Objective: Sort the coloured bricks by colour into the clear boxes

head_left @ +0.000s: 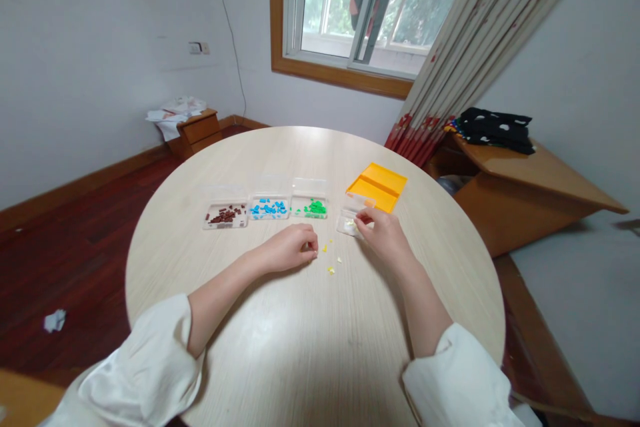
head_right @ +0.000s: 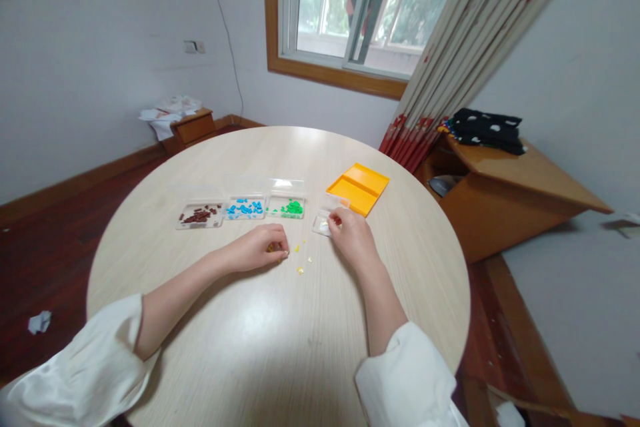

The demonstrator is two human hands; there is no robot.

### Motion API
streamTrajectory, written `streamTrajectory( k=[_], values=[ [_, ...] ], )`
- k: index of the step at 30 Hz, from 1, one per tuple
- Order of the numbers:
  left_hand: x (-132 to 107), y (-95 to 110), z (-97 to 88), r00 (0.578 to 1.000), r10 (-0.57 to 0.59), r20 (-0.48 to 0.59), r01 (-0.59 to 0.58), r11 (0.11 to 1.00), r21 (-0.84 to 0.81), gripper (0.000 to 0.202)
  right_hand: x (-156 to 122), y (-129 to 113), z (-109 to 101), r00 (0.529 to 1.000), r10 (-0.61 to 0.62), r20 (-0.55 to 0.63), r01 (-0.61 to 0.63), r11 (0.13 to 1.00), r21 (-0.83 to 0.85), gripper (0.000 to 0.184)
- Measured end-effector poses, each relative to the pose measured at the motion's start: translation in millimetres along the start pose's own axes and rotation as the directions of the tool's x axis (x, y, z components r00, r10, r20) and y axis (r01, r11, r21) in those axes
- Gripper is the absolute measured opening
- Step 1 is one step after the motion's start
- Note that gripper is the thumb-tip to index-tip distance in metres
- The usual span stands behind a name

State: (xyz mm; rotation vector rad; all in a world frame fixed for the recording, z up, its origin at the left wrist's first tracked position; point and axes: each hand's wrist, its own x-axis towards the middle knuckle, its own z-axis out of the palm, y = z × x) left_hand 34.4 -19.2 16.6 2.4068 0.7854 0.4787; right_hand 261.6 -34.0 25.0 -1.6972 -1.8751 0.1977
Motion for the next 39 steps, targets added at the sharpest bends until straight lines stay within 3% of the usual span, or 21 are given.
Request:
streamTrajectory(
  k=[4,7,9,11,15,18,27,30,34,36,39],
  values=[
    [-0.1,2.4,-1.6,1.0,-0.016,-0.003,0.016,1.0,-0.006,0.007,0.5,6.9,4.1,1.0,0.004,0.014,-0.004,0.999,-0.045,0.017],
    [0.0,2.4,-1.9,1.0,-0.006,-0.003,0.006,1.0,-0.008,0.006,-0.2,2.5,6.2,0.999,-0.03,0.032,0.028,0.999,0.036,0.019],
    [0.0,2.0,-1.9,1.0,0.001,-0.01,-0.001,1.0,-0.013,0.006,-2.2,-4.8,6.2,0.991,-0.065,0.115,0.051,0.991,0.121,0.018],
    [-0.1,1.7,-1.9,1.0,0.002,-0.016,-0.002,1.0,-0.015,0.007,-5.2,-13.5,5.1,0.96,-0.102,0.259,0.05,0.979,0.2,0.017],
    [0.0,1.9,-2.3,1.0,0.0,-0.015,0.0,1.0,0.001,0.008,-11.1,-25.7,1.8,0.855,-0.141,0.499,0.0,0.962,0.272,0.014],
    [0.3,1.7,-2.2,1.0,0.002,-0.014,-0.002,1.0,0.011,0.008,-12.7,-26.7,0.3,0.815,-0.15,0.56,0.007,0.969,0.248,0.012],
    [-0.3,1.4,-1.5,1.0,-0.002,-0.012,0.002,1.0,0.01,0.009,-12.3,-26.0,-0.9,0.758,-0.131,0.639,0.011,0.982,0.189,0.016],
    [-0.7,1.5,-1.4,1.0,-0.001,-0.013,0.001,1.0,0.007,0.011,-11.5,-27.7,-1.5,0.81,-0.173,0.561,0.034,0.968,0.25,0.015],
    [-0.7,1.1,-0.9,1.0,0.002,-0.015,-0.002,1.0,0.0,0.013,-6.6,-23.8,-2.1,0.956,-0.203,0.21,0.142,0.952,0.273,0.014],
    [-0.5,1.0,-0.7,1.0,0.001,-0.014,-0.001,1.0,-0.002,0.013,-3.9,-19.3,-2.0,0.977,-0.204,0.062,0.183,0.953,0.242,0.013],
    [-0.3,1.0,-0.8,1.0,0.004,-0.012,-0.004,1.0,-0.002,0.013,-1.2,-11.5,-0.8,0.982,-0.186,-0.042,0.19,0.968,0.167,0.013]
  ],
)
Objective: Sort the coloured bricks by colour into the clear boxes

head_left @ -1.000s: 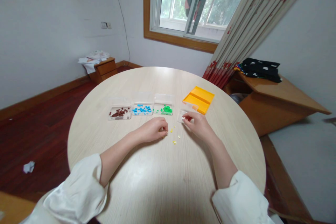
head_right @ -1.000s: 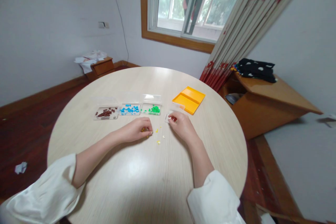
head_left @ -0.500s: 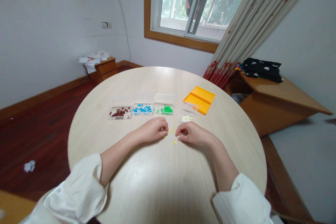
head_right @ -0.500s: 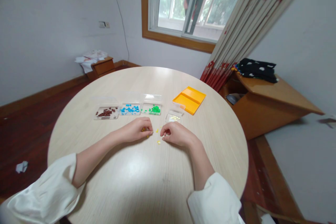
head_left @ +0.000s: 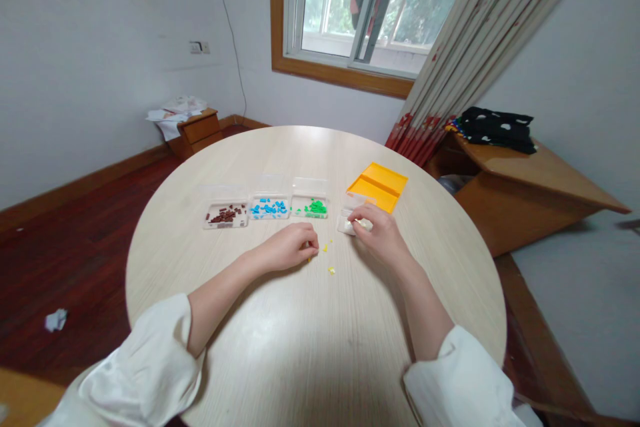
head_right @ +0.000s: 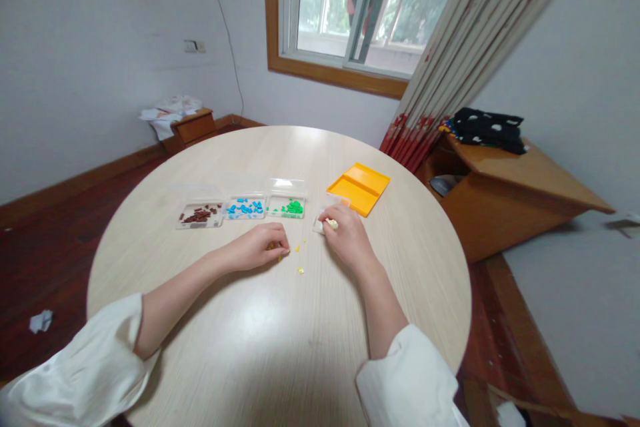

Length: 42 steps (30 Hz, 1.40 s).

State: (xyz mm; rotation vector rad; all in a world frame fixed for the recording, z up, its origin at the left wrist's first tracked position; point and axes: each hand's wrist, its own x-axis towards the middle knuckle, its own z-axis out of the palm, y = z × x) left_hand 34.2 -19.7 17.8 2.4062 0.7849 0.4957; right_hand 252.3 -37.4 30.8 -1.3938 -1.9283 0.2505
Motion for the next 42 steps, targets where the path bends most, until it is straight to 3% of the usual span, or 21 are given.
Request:
streamTrajectory(
  k=[4,9,16,19,26,33,42],
  values=[
    [0.0,0.4,-0.5,1.0,0.005,-0.002,-0.005,1.0,-0.002,0.013,-0.3,8.3,1.6,0.999,0.023,-0.049,-0.026,0.998,-0.06,0.014],
    [0.4,1.7,-0.2,0.999,-0.006,-0.046,0.005,1.0,-0.025,0.012,-0.5,5.6,2.7,0.997,-0.025,-0.068,0.024,1.0,-0.013,0.014],
    [3.2,4.4,1.4,0.98,-0.103,-0.169,0.068,0.977,-0.203,0.009,-5.8,-26.5,14.3,0.977,-0.149,0.152,0.12,0.976,0.183,0.01],
    [4.3,3.4,1.5,0.97,-0.144,-0.196,0.087,0.958,-0.273,0.008,-7.6,-36.7,19.7,0.969,-0.157,0.189,0.118,0.972,0.203,0.011],
    [6.5,0.2,0.2,0.952,-0.221,-0.209,0.12,0.905,-0.409,0.01,-7.8,-38.2,21.8,0.975,-0.193,0.113,0.162,0.958,0.237,0.007],
    [8.5,-5.0,4.3,0.957,-0.227,-0.179,0.095,0.833,-0.545,0.014,-7.8,-35.7,23.2,0.97,-0.228,0.086,0.205,0.954,0.218,0.003],
    [8.5,-6.0,4.0,0.949,-0.233,-0.21,0.111,0.877,-0.468,0.019,-5.9,-32.0,17.4,0.97,-0.238,0.057,0.232,0.968,0.099,0.014]
  ],
)
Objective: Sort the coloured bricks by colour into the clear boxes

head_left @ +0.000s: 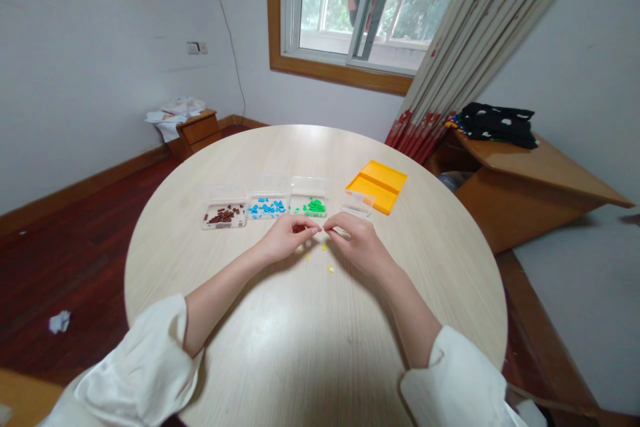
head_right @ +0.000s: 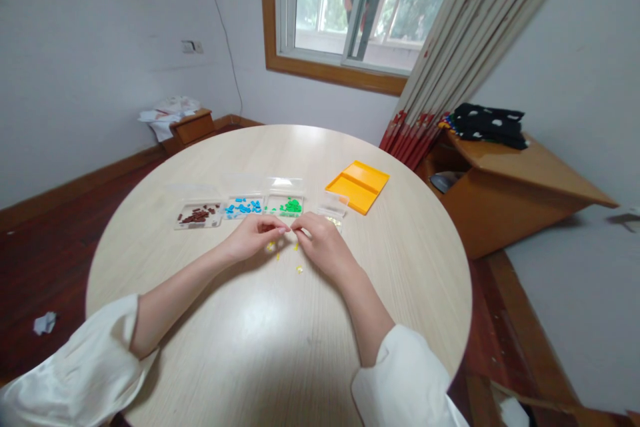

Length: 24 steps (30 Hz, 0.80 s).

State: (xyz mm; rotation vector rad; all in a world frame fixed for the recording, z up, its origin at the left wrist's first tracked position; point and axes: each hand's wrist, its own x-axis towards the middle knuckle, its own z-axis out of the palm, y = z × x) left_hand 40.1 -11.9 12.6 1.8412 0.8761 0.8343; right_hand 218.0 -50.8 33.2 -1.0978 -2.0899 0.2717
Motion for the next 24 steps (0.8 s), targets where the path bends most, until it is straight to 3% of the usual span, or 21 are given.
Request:
streamTrajectory(
  k=[9,14,16,18,21,24],
  values=[
    [-2.3,4.2,1.2,1.0,0.002,-0.017,0.0,0.992,0.129,0.016,-5.7,39.4,-12.4,0.967,0.192,-0.166,-0.232,0.933,-0.274,0.014],
    [0.4,2.4,-4.3,0.995,-0.006,-0.098,0.023,0.986,0.164,0.015,-5.0,39.4,-16.3,0.952,0.261,-0.159,-0.293,0.928,-0.229,0.013],
    [1.9,0.0,-6.2,0.992,-0.015,-0.125,0.038,0.983,0.18,0.014,-3.9,31.0,-17.8,0.955,0.29,-0.059,-0.295,0.946,-0.135,0.012],
    [3.1,-2.6,-7.3,0.99,-0.02,-0.142,0.048,0.979,0.196,0.014,-3.6,20.9,-18.9,0.933,0.327,0.153,-0.325,0.945,-0.039,0.011],
    [4.4,-5.7,-7.7,0.987,-0.021,-0.162,0.056,0.975,0.215,0.014,-4.3,8.2,-19.0,0.81,0.356,0.467,-0.401,0.916,-0.003,0.009],
    [4.9,-7.0,-7.6,0.986,-0.02,-0.166,0.059,0.97,0.236,0.014,-4.7,2.0,-18.3,0.717,0.348,0.604,-0.425,0.905,-0.017,0.008]
  ],
)
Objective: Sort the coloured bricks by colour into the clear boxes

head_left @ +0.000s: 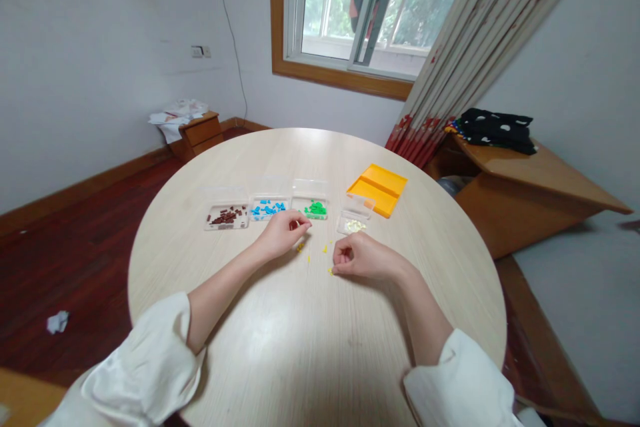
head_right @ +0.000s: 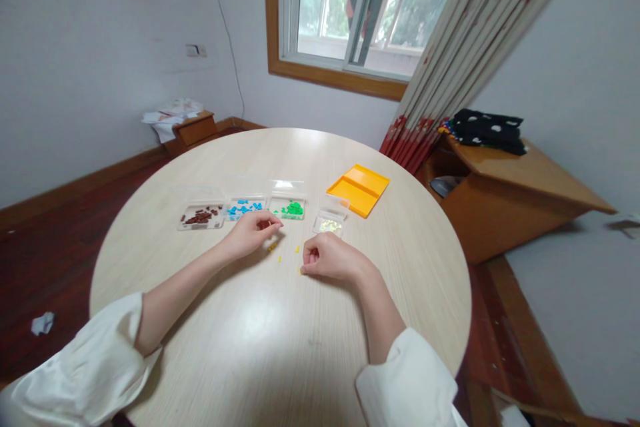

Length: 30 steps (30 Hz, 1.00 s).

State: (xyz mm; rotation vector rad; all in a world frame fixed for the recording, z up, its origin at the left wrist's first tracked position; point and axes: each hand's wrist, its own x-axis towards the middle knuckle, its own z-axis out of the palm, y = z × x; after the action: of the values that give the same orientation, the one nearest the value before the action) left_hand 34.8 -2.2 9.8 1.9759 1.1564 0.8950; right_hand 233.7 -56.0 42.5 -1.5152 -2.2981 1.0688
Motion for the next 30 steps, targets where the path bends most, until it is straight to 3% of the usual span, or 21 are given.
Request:
streamTrajectory(
  k=[3,30],
  values=[
    [-0.1,0.0,-0.1,1.0,-0.001,0.003,0.0,1.0,0.011,0.014,-0.1,-1.5,0.6,0.999,0.016,0.046,-0.016,1.0,0.0,0.008],
    [-0.6,-0.8,-0.5,1.0,-0.005,0.018,0.005,0.999,0.037,0.014,1.2,-1.3,5.7,0.999,-0.051,0.011,0.052,0.996,-0.068,0.011]
  ],
)
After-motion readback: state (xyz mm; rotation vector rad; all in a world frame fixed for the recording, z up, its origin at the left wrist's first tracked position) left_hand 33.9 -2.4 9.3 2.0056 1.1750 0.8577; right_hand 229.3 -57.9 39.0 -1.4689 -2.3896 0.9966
